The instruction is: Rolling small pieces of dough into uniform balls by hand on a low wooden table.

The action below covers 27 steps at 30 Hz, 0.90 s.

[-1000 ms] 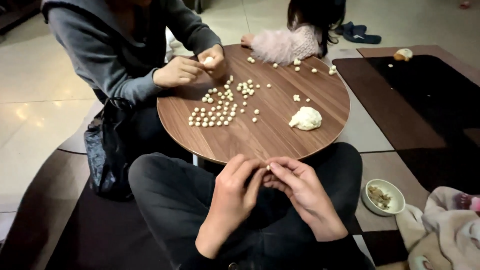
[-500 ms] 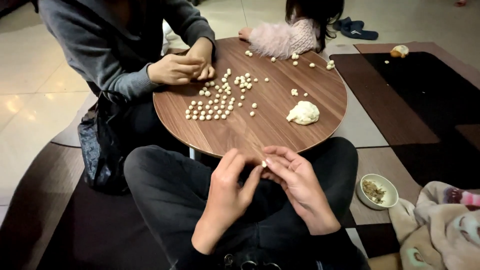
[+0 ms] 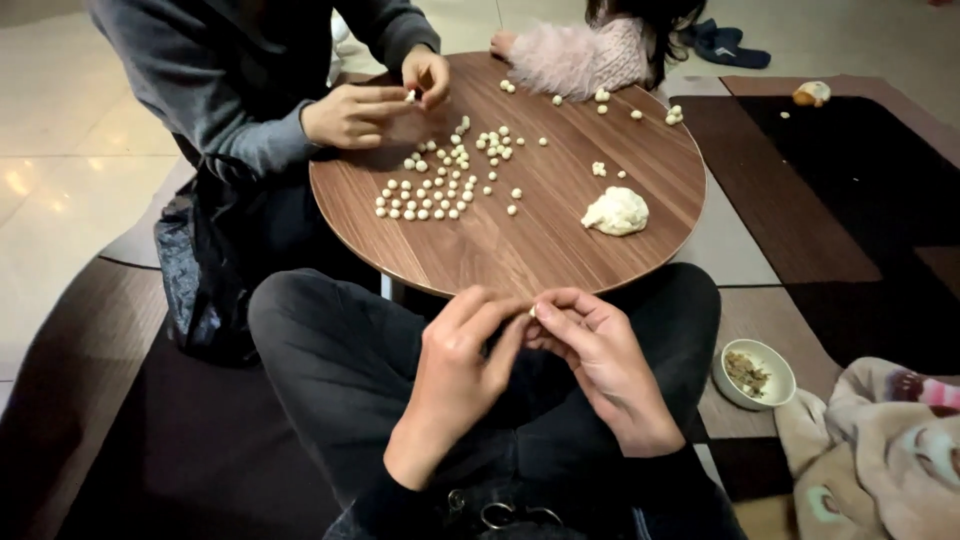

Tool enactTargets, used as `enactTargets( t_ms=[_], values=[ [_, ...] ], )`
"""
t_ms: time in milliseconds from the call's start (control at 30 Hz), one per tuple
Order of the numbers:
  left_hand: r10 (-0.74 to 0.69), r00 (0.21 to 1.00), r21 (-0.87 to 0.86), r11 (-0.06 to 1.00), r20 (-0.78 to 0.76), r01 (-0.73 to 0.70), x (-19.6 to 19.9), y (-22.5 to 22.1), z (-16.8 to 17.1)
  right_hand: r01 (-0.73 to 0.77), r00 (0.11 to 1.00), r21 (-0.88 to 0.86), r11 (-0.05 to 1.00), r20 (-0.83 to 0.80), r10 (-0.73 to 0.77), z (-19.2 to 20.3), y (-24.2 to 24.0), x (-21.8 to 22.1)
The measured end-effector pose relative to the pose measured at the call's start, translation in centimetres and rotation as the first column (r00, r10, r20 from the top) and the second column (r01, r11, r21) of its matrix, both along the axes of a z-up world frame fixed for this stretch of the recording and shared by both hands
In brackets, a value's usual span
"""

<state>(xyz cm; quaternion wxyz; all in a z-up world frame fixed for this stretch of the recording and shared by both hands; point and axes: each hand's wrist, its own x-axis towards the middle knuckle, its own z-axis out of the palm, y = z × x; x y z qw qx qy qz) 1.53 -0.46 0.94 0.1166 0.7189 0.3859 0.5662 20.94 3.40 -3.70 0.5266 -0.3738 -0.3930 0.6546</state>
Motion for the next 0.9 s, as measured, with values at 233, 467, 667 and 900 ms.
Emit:
enactTargets(
  t_ms=[233, 467, 667, 900],
  values=[
    [-0.009, 1.000, -0.027, 1.000, 0.000, 0.009, 0.2, 0.4, -0.7, -0.037, 0.999, -0.003, 0.999, -0.029, 0.037, 0.0, 0.0, -0.1],
    [-0.098, 0.992, 0.009, 0.995, 0.081, 0.097, -0.1, 1.3, -2.3, 0.036, 0.995, 0.059, 0.998, 0.090, -0.041, -0.6, 0.1, -0.2],
    [-0.006, 1.000, 0.063, 0.998, -0.023, 0.008, -0.1, 0.5, -1.4, 0.063, 0.990, 0.067, 0.996, 0.123, -0.071, -1.1, 0.0, -0.2],
    [0.024, 0.999, 0.105, 0.994, -0.044, -0.019, -0.1, 0.8, -1.6, 0.077, 0.989, 0.049, 0.996, 0.126, -0.083, -0.4, 0.0, -0.3]
  ],
)
